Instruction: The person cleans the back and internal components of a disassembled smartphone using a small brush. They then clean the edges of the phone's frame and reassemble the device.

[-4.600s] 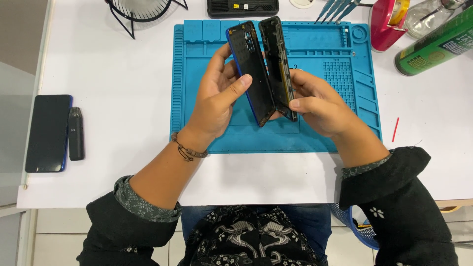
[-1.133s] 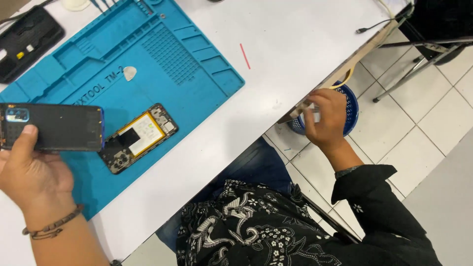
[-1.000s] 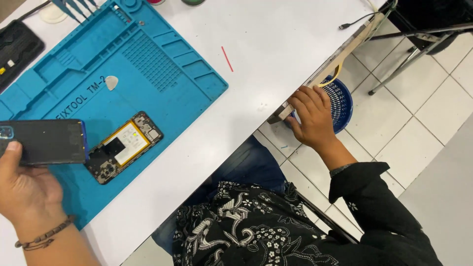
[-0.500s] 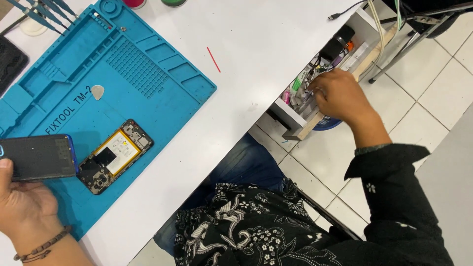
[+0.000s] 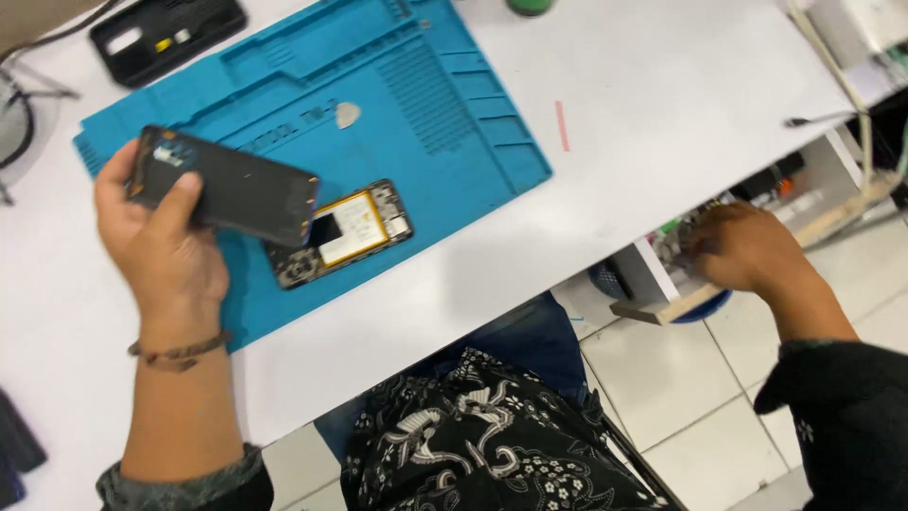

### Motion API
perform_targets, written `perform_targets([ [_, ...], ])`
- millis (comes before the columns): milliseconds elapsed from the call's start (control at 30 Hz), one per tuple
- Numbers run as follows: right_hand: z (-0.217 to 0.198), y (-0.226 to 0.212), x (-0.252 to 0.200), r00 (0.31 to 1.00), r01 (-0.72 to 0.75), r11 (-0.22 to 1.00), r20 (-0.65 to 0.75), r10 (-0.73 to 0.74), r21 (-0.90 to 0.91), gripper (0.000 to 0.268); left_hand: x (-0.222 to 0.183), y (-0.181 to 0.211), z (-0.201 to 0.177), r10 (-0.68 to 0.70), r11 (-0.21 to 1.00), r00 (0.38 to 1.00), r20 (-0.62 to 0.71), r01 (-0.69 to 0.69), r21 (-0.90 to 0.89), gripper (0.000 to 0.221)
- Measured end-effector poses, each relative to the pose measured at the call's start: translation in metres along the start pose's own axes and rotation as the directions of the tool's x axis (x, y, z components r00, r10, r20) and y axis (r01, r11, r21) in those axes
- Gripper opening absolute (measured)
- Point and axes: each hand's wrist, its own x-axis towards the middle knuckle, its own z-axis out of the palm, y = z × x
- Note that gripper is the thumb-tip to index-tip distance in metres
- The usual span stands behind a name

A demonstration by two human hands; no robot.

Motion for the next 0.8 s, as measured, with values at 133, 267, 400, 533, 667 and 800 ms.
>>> perform_targets([
  [133, 0.020, 0.019, 0.003, 0.999, -0.041, 0.992, -0.009, 0.043, 0.118, 0.039, -0.008, 0.007, 0.002, 0.045, 0.999, 0.997, 0.056, -0.045, -0.007, 0.045],
  [267, 0.038, 0.048, -0.007, 0.943, 0.034, 0.999, -0.330, -0.031, 0.005, 0.026, -0.010, 0.011, 0.011, -0.040, 0.996, 0.998, 0.048, 0.044, -0.081, 0.050],
  [400, 0.044, 0.079, -0.027, 0.778, 0.253, 0.935, -0.627, -0.044, 0.248, 0.014, -0.013, 0.013, 0.013, 0.018, 0.997, 0.992, 0.124, -0.009, -0.073, 0.041],
  [533, 0.046, 0.118, -0.019, 0.811, 0.412, 0.761, -0.582, -0.055, 0.501, 0.015, -0.015, 0.010, 0.014, 0.037, 0.997, 0.989, 0.141, -0.027, -0.077, 0.040],
  [667, 0.064, 0.199, 0.001, 0.844, 0.511, 0.400, -0.531, -0.067, 0.761, 0.017, -0.016, 0.011, 0.019, 0.016, 0.998, 0.991, 0.132, -0.009, -0.060, 0.039],
  [800, 0.075, 0.235, 0.028, 0.873, 0.470, -0.055, -0.473, -0.123, 0.881, 0.019, -0.019, 0.015, 0.022, -0.032, 0.998, 0.991, 0.128, 0.038, -0.041, 0.035],
])
